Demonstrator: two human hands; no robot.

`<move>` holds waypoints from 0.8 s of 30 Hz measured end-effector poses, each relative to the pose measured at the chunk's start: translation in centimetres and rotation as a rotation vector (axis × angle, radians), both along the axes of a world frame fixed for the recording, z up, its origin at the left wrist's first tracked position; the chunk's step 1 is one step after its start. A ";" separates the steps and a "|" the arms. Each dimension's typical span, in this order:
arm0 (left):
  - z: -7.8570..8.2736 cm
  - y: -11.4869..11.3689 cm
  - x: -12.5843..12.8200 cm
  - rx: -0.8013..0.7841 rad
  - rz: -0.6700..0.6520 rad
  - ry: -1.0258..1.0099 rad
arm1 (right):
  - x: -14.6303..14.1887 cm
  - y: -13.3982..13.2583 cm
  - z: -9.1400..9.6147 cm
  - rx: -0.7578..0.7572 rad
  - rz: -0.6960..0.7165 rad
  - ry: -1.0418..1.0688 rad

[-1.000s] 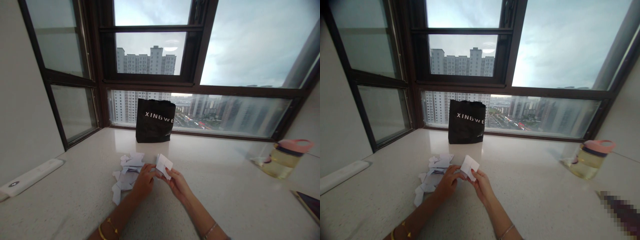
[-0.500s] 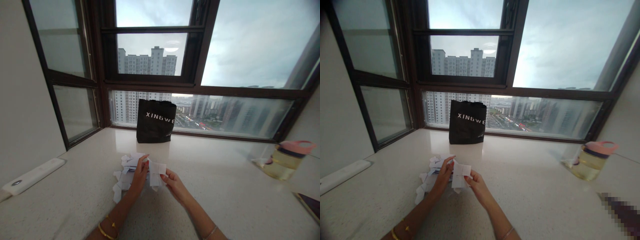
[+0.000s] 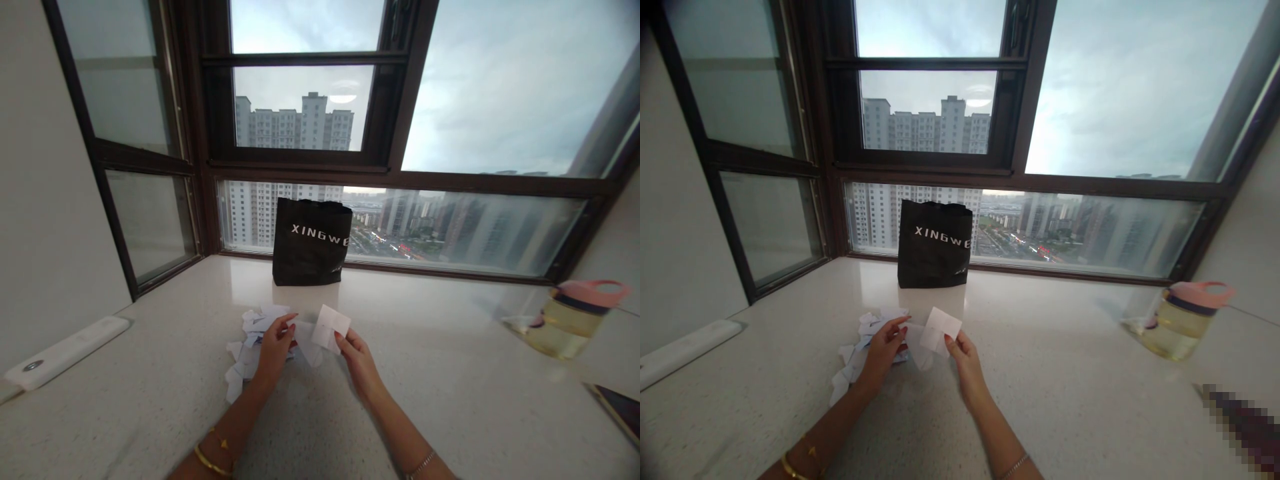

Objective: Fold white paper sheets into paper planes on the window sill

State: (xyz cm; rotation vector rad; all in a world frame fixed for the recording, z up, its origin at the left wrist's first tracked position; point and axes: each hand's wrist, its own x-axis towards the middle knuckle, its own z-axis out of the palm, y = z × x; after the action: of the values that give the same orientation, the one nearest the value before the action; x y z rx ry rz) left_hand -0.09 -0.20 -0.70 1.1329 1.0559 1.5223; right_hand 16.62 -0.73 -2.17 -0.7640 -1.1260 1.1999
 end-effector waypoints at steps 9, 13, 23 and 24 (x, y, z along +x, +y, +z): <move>-0.4 0.0 0.4 -0.032 0.043 -0.013 | -0.5 -0.6 0.8 -0.020 0.097 -0.045; -0.3 -0.2 0.6 -0.016 0.019 0.047 | -0.4 -0.5 0.6 -0.051 0.063 -0.053; 1.2 -0.1 -1.1 0.178 -0.011 0.316 | 0.2 0.1 -0.3 -0.070 0.086 -0.108; 1.7 0.0 -2.0 0.223 0.065 0.382 | 0.3 0.2 -0.3 -0.070 0.068 -0.128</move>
State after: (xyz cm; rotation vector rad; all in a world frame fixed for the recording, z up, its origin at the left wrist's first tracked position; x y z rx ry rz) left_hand -2.09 -0.22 0.98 1.6053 1.2038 1.5377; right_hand 16.89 -0.50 -2.43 -0.8718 -1.2285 1.2677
